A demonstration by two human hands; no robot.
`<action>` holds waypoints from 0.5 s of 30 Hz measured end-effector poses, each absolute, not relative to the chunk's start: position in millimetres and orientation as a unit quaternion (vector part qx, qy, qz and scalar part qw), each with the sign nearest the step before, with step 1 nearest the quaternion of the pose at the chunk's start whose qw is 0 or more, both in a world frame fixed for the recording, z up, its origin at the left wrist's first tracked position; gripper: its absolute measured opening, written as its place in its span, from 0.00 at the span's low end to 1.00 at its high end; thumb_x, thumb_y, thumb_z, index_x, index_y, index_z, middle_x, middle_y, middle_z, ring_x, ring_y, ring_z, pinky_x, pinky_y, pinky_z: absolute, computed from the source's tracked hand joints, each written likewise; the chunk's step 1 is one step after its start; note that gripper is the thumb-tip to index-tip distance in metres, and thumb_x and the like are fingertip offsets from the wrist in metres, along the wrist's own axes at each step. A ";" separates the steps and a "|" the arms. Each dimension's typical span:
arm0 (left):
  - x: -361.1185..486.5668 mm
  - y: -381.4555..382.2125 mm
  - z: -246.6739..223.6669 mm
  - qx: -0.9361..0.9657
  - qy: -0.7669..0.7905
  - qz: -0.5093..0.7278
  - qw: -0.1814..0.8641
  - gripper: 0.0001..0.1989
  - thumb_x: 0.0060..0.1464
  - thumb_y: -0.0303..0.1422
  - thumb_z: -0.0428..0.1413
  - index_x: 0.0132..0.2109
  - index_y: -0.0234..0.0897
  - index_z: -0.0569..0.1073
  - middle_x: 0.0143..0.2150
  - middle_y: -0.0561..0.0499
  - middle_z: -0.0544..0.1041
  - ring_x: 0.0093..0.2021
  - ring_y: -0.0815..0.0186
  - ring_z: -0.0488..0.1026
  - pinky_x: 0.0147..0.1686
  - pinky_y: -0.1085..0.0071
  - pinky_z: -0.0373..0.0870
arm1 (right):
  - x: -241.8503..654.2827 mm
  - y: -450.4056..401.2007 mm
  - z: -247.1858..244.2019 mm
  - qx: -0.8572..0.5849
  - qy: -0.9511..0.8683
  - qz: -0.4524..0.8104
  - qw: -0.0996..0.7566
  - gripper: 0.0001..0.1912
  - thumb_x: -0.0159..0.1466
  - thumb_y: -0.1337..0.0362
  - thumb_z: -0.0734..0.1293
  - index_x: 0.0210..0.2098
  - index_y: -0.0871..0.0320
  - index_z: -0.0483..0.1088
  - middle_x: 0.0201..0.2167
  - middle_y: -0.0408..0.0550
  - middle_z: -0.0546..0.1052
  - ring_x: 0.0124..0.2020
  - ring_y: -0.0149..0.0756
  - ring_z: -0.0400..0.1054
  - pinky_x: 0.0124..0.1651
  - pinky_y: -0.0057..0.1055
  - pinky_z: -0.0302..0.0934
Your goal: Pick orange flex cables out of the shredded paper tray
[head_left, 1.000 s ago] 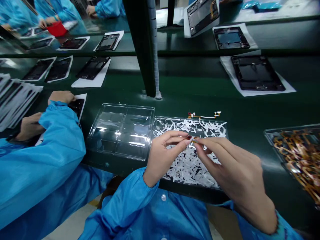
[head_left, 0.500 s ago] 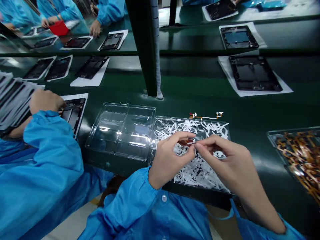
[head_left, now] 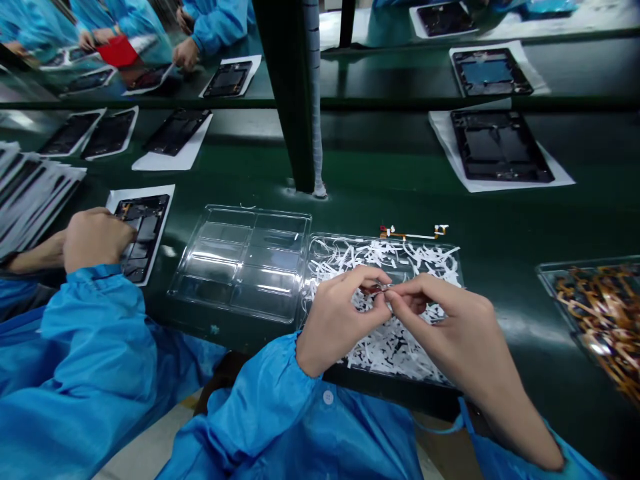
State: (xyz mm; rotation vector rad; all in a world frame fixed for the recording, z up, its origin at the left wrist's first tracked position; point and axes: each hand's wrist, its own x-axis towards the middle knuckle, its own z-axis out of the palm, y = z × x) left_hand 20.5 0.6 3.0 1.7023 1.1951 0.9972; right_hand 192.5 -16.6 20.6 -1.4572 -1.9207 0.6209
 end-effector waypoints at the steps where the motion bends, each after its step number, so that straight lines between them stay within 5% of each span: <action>1: 20.4 0.6 1.9 0.670 0.474 0.398 0.410 0.13 0.55 0.21 0.57 0.44 0.41 0.76 0.40 0.54 0.82 0.41 0.66 0.80 0.43 0.70 0.78 | 193.2 -16.7 20.5 -0.554 -0.731 0.238 0.318 0.07 0.69 0.64 0.68 0.34 0.55 0.75 0.27 0.41 0.76 0.26 0.29 0.70 0.27 0.27 0.62; 8: 11.6 2.6 -1.2 0.645 0.469 0.383 0.467 0.19 0.59 0.25 0.59 0.57 0.42 0.74 0.43 0.52 0.84 0.47 0.63 0.82 0.48 0.67 0.79 | 197.9 -16.1 23.5 -0.575 -0.712 0.240 0.325 0.06 0.67 0.63 0.69 0.33 0.55 0.76 0.26 0.41 0.76 0.25 0.29 0.69 0.28 0.28 0.62; 15: 0.9 7.5 1.2 0.632 0.469 0.403 0.468 0.04 0.60 0.30 0.62 0.42 0.39 0.80 0.41 0.49 0.83 0.42 0.63 0.82 0.44 0.68 0.80 | 204.2 -12.5 30.8 -0.566 -0.662 0.357 0.337 0.07 0.67 0.62 0.69 0.36 0.57 0.77 0.27 0.43 0.78 0.27 0.30 0.71 0.31 0.28 0.66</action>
